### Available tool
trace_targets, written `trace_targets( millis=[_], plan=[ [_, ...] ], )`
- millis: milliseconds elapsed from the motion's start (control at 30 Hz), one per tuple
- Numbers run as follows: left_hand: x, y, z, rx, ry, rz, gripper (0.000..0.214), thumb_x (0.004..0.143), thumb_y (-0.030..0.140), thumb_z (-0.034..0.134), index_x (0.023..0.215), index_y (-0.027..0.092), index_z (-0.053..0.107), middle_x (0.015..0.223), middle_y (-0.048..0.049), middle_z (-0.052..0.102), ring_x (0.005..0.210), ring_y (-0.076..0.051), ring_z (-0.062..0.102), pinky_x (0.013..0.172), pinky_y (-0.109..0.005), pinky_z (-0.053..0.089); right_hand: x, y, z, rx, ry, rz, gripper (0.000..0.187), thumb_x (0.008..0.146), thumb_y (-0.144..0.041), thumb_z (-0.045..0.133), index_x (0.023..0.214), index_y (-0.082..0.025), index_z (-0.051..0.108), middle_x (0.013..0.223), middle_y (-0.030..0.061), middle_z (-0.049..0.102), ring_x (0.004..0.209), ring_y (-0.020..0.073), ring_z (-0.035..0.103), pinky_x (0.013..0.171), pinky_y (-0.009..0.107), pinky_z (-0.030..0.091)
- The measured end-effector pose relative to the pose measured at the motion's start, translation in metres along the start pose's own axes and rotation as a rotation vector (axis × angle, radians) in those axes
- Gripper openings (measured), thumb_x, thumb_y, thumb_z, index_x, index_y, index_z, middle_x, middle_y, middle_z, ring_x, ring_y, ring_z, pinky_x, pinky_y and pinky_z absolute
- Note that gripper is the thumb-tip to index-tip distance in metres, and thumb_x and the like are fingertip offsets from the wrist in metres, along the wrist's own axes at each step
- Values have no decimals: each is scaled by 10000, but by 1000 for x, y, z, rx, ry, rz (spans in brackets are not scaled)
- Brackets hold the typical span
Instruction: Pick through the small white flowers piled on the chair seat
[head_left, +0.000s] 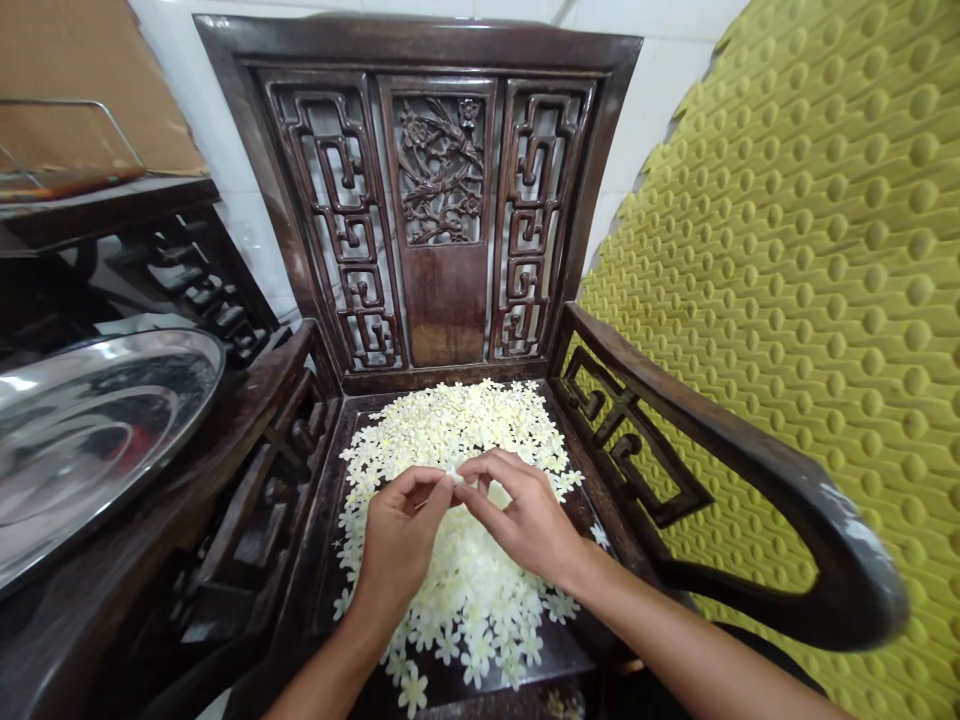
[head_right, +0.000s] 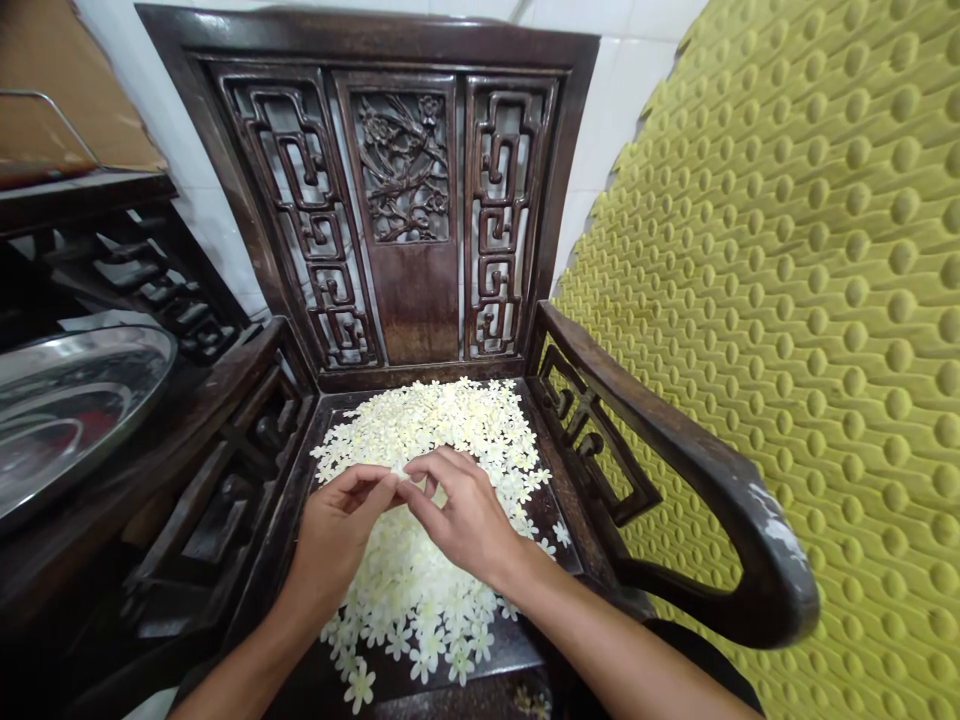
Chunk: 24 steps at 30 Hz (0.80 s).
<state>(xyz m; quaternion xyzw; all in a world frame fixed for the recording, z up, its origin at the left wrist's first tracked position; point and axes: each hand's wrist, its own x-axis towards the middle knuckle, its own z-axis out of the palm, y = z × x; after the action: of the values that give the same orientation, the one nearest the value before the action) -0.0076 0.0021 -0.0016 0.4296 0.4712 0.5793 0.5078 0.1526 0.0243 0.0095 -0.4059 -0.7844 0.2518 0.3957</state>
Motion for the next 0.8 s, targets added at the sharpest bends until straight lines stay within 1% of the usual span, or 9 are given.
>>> trace_targets(
  millis=[100,200,367,500,667,800],
  plan=[
    [-2,-2,1,-12,-42,-7,122,820,274,723,801,154,731,800,-34,746,803,-186,702,828,-333,593,-1,-1,1,-7,-2,13,89,953,-213,587,939,-216,675,822,24,679,786,185,617,753,331,465],
    [-4,-4,1,-28,-56,-26,122,817,278,733,809,157,739,814,-34,754,805,-183,704,841,-336,596,-1,2,1,-34,14,-16,100,948,-188,584,922,-217,677,812,19,700,782,188,630,773,347,450],
    [-4,-5,1,-103,-46,-85,162,780,308,772,807,151,742,833,-43,769,820,-198,723,861,-366,603,-1,3,0,-60,61,-64,94,931,-182,601,886,-219,675,811,14,720,765,186,635,768,348,431],
    [-4,-2,2,-142,-42,-127,189,771,318,784,821,139,749,834,-59,779,814,-202,734,869,-380,606,-1,3,0,-58,71,-98,109,935,-171,586,894,-222,673,831,18,725,779,186,639,775,349,427],
    [-4,1,2,-167,-31,-144,188,765,314,792,809,135,754,812,-59,777,783,-191,734,857,-369,608,-1,5,0,-59,66,-115,124,932,-148,576,904,-224,669,842,18,724,797,188,645,786,345,424],
    [-5,1,2,-152,-27,-139,160,775,297,780,775,142,740,778,-34,761,759,-168,720,838,-341,608,-1,3,0,-57,57,-142,134,930,-135,561,904,-225,657,837,19,728,790,190,649,786,353,417]
  ],
)
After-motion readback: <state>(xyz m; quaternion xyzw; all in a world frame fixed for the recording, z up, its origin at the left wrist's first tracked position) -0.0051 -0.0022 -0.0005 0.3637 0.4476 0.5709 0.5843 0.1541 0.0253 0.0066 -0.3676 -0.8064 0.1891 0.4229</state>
